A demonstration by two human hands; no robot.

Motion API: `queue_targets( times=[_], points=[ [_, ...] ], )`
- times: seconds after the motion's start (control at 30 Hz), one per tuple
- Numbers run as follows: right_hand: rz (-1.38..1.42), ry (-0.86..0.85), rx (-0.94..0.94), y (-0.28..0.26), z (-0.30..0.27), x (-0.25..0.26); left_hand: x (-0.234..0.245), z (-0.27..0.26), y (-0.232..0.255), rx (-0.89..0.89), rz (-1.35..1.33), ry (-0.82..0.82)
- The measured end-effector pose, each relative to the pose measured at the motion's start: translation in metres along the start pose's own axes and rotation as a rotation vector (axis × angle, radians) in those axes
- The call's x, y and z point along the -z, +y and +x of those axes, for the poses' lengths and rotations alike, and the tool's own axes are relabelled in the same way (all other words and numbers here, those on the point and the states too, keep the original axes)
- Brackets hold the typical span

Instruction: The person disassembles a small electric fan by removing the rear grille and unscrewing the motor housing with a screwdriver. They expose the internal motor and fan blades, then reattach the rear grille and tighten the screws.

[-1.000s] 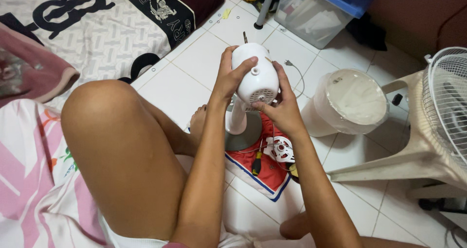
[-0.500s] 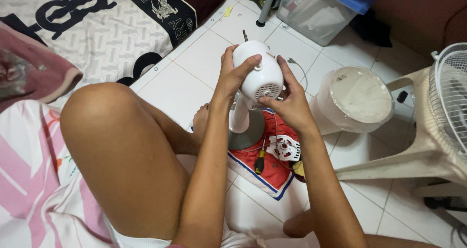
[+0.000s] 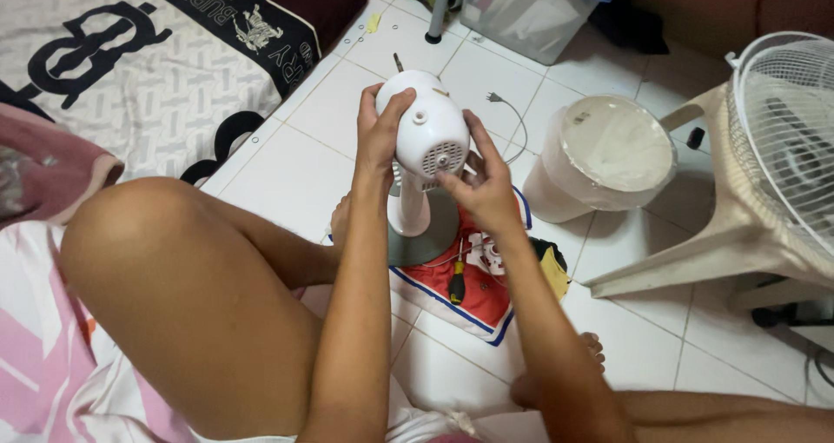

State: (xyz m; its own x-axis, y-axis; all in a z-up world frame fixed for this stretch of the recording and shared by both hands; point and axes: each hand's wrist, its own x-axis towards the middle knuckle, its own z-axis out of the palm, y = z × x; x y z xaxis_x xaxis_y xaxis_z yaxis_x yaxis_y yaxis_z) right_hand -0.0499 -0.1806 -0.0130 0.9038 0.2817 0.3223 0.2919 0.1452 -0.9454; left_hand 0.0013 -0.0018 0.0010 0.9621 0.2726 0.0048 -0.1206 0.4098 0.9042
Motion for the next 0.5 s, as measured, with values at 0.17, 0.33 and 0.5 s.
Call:
queue_targets(
  times=[0.17,0.33,0.5],
  points=[
    [0.110,0.133,0.045,0.007,-0.014,-0.032,0.003,0.003,0.002,0.009,0.044,-0.016],
    [0.052,0.304,-0.035,0.002,-0.026,-0.056,0.013,0.002,-0.002,-0.096,0.113,-0.154],
    [-0.248,0.348,-0.017,0.009,-0.038,-0.064,0.023,0.009,-0.013,-0.397,0.370,-0.227]
  ],
)
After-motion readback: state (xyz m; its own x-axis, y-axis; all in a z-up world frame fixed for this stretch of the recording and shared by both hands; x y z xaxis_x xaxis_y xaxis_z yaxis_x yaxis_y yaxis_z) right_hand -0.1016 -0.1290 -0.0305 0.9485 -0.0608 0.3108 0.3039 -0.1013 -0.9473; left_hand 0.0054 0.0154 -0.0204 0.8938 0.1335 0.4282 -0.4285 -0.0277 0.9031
